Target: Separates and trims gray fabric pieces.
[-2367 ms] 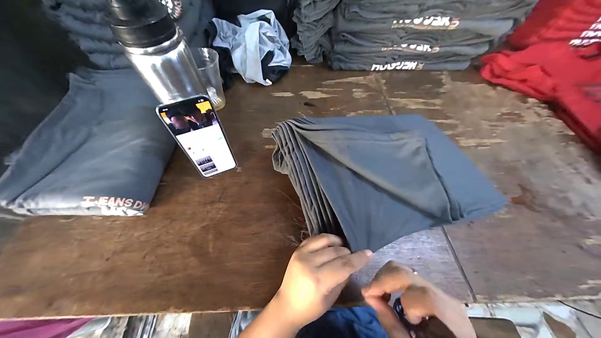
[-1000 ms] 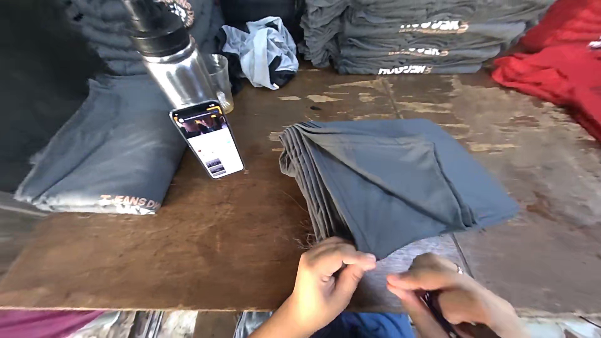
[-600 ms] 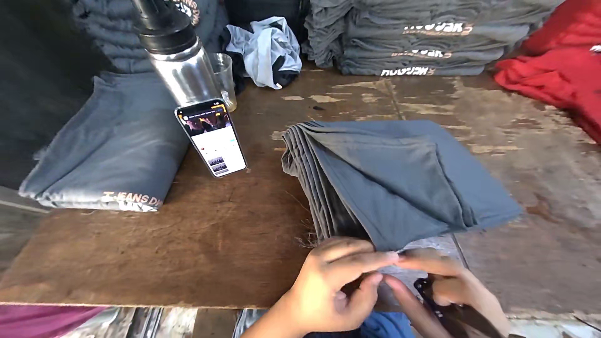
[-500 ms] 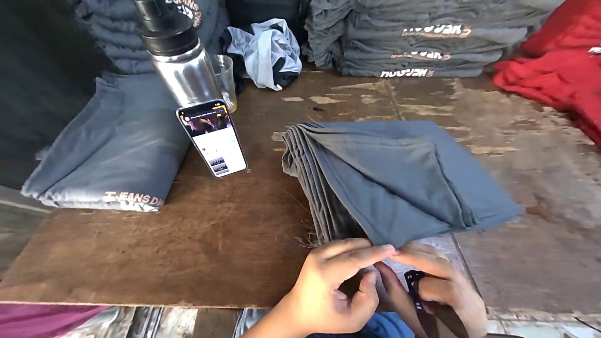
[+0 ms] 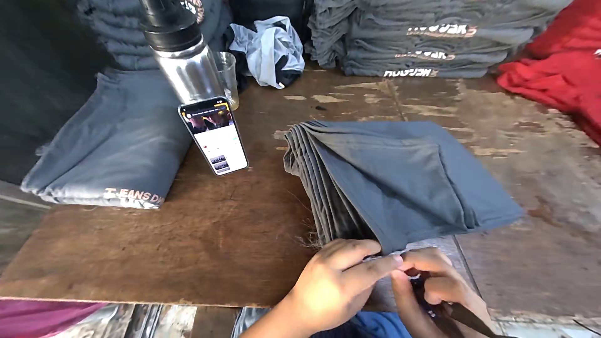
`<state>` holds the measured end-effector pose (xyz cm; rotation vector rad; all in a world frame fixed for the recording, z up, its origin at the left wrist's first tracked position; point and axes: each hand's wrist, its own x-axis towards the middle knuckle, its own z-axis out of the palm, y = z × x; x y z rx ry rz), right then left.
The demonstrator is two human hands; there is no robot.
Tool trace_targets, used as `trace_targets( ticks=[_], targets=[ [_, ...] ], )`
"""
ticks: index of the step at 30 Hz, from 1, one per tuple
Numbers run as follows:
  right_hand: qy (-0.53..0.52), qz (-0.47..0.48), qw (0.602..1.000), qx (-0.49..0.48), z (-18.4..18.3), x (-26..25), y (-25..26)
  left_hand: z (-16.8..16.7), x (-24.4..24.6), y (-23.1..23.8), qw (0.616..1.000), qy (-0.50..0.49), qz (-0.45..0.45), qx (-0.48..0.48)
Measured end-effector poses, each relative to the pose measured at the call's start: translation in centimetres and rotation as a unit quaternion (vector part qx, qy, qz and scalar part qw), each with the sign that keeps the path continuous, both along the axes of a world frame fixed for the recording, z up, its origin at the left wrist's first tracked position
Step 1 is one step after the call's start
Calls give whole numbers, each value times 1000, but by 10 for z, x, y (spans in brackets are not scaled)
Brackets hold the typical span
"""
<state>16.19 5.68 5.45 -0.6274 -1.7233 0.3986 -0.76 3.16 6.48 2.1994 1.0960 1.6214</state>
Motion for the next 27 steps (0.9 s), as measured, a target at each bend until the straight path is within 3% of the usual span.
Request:
trace_targets(
  ticks=[6,9,11,13,14,16,21,27],
  targets=[
    [38,65,995,-59,2,-1,-12,2,1,8,1000,-8,13,22],
    [41,68,994,-82,3,0,-8,-1,7,10,984,-164,-14,-73],
    [-1,54,993,-102,-1,6,-3,-5,9,10,916,-348,-84,-183],
    [-72,25,990,-123,-7,14,2,-6,8,10,814,-489,-152,-276],
    [-103,3,987,-126,-10,17,3,-6,8,11,774,-530,-178,-298],
    [-160,-44,979,-116,-14,20,4,-8,9,11,739,-565,-208,-303],
    [-213,-99,969,-81,-14,14,0,-15,10,8,736,-572,-242,-268],
    [-224,-112,965,-80,-7,2,-2,-19,6,5,782,-516,-252,-240]
  ],
)
